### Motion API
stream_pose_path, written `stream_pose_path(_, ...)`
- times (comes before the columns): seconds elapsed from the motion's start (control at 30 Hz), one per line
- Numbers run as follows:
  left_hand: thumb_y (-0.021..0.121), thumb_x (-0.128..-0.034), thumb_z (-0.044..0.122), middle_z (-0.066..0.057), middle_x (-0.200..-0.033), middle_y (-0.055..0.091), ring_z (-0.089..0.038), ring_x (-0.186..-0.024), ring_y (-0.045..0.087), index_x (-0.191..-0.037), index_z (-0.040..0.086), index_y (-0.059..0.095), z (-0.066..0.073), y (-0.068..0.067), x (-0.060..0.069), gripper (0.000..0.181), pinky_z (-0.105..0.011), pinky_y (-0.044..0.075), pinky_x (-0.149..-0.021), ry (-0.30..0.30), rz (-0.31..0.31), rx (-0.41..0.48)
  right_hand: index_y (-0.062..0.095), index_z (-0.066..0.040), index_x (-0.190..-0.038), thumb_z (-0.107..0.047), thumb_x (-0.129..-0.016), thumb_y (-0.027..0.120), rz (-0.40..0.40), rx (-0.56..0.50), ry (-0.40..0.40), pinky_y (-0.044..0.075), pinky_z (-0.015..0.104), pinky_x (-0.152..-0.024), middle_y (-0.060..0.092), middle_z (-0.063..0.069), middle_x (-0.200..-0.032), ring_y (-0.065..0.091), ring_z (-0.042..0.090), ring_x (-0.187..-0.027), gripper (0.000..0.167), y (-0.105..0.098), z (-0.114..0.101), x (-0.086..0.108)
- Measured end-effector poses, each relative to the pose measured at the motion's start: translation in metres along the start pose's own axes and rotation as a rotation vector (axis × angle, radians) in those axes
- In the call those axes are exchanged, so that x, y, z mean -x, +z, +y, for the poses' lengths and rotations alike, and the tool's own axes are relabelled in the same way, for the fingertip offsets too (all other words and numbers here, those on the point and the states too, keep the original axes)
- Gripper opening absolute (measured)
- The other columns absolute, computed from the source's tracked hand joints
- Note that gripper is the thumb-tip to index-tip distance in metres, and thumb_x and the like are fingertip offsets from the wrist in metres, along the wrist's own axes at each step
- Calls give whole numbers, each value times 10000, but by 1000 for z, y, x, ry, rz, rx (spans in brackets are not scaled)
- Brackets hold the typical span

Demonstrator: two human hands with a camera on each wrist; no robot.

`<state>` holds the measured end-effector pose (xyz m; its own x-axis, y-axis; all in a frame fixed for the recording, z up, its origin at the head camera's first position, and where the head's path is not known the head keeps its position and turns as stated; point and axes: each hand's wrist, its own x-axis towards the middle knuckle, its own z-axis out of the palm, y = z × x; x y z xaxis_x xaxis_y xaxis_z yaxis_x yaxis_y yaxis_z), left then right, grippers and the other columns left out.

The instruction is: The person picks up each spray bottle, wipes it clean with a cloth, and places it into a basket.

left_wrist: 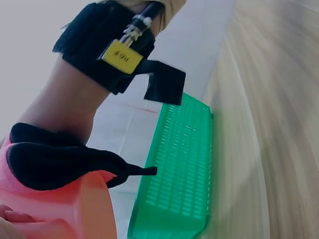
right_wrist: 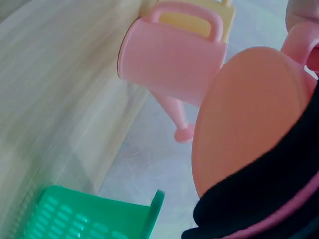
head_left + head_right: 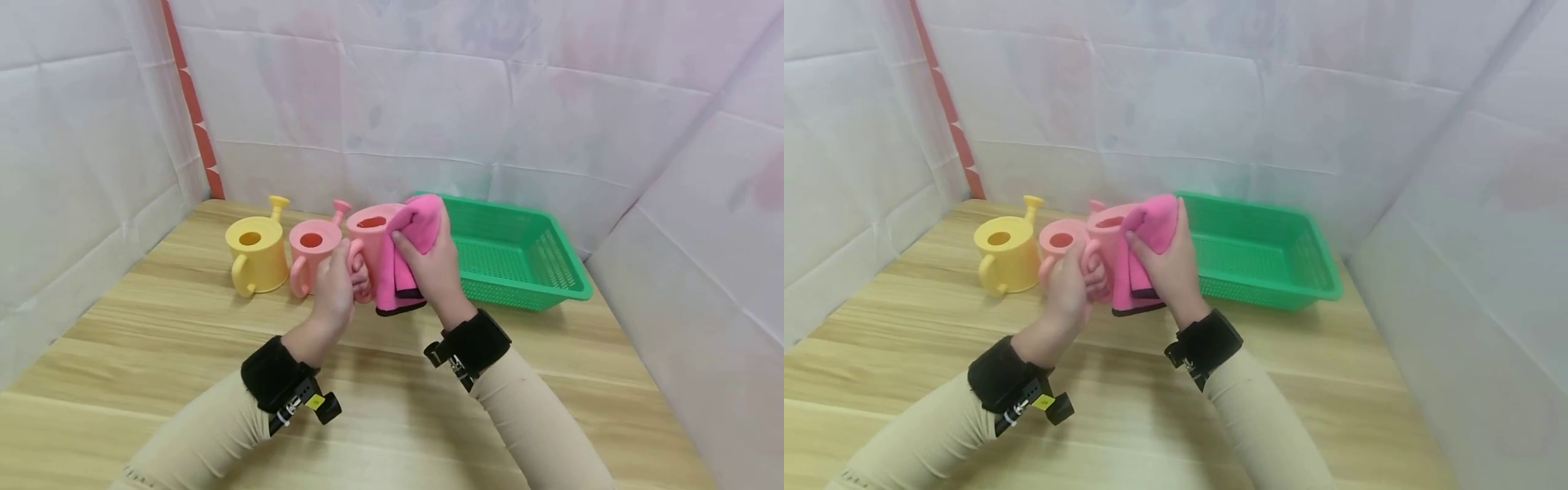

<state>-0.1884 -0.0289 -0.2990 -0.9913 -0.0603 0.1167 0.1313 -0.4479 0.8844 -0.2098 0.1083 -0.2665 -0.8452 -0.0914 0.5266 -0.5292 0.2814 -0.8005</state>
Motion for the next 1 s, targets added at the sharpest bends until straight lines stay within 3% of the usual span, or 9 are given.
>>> stream_pose_path(0.1, 311, -994, 363, -6, -541, 231, -143, -460, 239, -659, 77, 325, 0, 2, -1, 440, -268, 209, -426, -5, 4, -7, 390, -74, -1268, -166, -804, 720, -10, 17, -53, 461, 333, -793, 538, 66, -1110, 533, 154, -939, 577, 0, -10, 4)
stream_pose_path(0.3, 322, -988, 358, 0, -544, 238, -132, -452, 238, -655, 82, 340, 3, 5, -2, 433, -275, 185, -405, 15, 31, -17, 258, -38, -1399, -138, -721, 784, -23, 129, -192, 449, 364, -800, 488, 89, -1144, 489, 195, -967, 863, 6, -9, 19)
stream_pose_path(0.47, 328, -987, 339, 6, -522, 240, -121, -431, 228, -712, 96, 365, 7, 6, -5, 368, -257, 177, -385, 25, 4, 26, 267, -53, -1395, -185, -717, 790, 9, 184, -286, 453, 374, -825, 474, 60, -1188, 478, 183, -1020, 866, 6, 3, 27)
stream_pose_path(0.67, 341, -994, 342, 15, -516, 246, -120, -428, 216, -751, 115, 359, 15, 5, -10, 333, -250, 153, -401, 53, 0, 74, 224, -112, -1424, -443, -713, 755, 38, 353, -276, 407, 399, -879, 437, 40, -1223, 438, 163, -1059, 948, 6, 30, 34)
stream_pose_path(0.7, 340, -994, 348, 13, -511, 242, -123, -431, 219, -699, 99, 314, 16, 5, -10, 387, -254, 153, -405, 50, 4, 65, 209, -115, -1433, -462, -713, 749, 38, 368, -274, 403, 404, -884, 431, 44, -1234, 433, 168, -1065, 965, 6, 32, 35)
stream_pose_path(1.0, 356, -987, 363, 10, -516, 231, -127, -449, 224, -632, 99, 299, 20, 5, -3, 446, -265, 147, -411, 46, 25, 19, 83, -68, -1479, -461, -743, 720, 39, 457, -265, 327, 481, -1002, 276, 110, -1453, 345, 250, -1255, 1049, 7, 31, 39)
